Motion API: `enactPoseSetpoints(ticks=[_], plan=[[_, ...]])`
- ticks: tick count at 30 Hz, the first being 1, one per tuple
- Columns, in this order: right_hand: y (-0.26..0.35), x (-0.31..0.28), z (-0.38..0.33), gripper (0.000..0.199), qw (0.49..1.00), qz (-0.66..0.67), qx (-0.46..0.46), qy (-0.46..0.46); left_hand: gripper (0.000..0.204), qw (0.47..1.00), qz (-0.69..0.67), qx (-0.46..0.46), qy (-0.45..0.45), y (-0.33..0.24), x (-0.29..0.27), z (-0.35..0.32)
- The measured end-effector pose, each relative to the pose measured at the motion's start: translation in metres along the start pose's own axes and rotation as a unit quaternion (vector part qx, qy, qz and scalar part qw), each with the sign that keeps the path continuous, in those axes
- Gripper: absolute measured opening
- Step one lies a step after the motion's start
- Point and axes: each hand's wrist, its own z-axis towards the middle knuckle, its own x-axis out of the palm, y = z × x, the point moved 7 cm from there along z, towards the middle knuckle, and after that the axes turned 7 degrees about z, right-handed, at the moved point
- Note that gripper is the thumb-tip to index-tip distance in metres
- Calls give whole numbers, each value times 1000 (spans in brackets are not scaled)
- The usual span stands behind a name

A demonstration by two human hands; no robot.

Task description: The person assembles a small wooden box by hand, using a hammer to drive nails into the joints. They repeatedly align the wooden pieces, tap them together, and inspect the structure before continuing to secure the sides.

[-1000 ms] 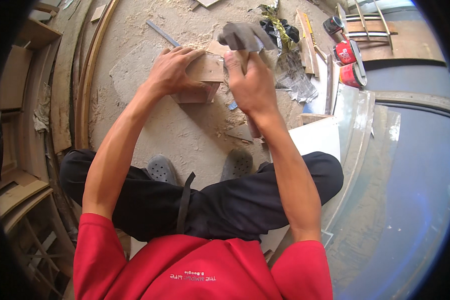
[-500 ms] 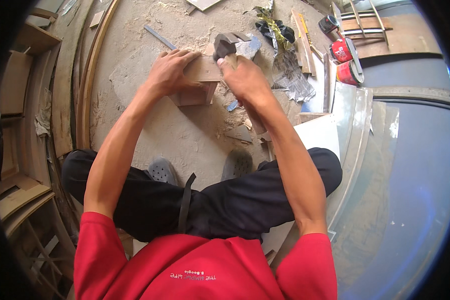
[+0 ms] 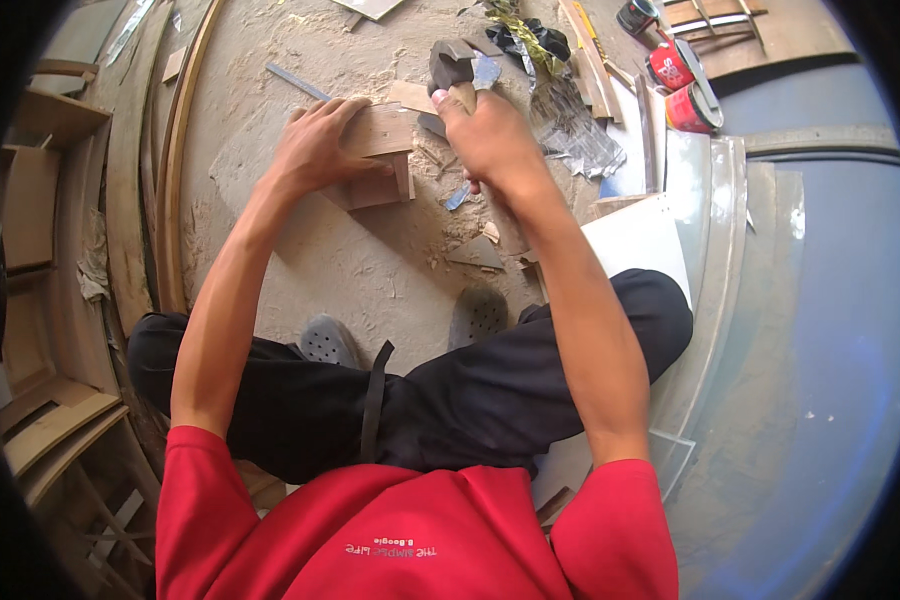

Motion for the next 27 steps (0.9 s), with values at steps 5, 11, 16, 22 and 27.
enactPoseSetpoints(ticks=[5, 11, 16, 22, 27], plan=[[33, -55, -22, 59, 989, -141, -47, -23, 115, 996, 63, 21, 58, -19, -8, 8], [37, -84, -8, 54, 935, -351, -21, 55, 117, 995, 86, 24, 37, -40, 0, 12], [-37, -84, 32, 43, 920, -375, 4, 112, 106, 996, 65, -12, 52, -50, 5, 21], [-90, -77, 51, 30, 826, -519, 72, 209, 108, 996, 63, 66, 20, -47, 1, 18], [-125, -73, 69, 39, 777, -567, 115, 248, 108, 995, 70, 54, -37, -55, -1, 2]])
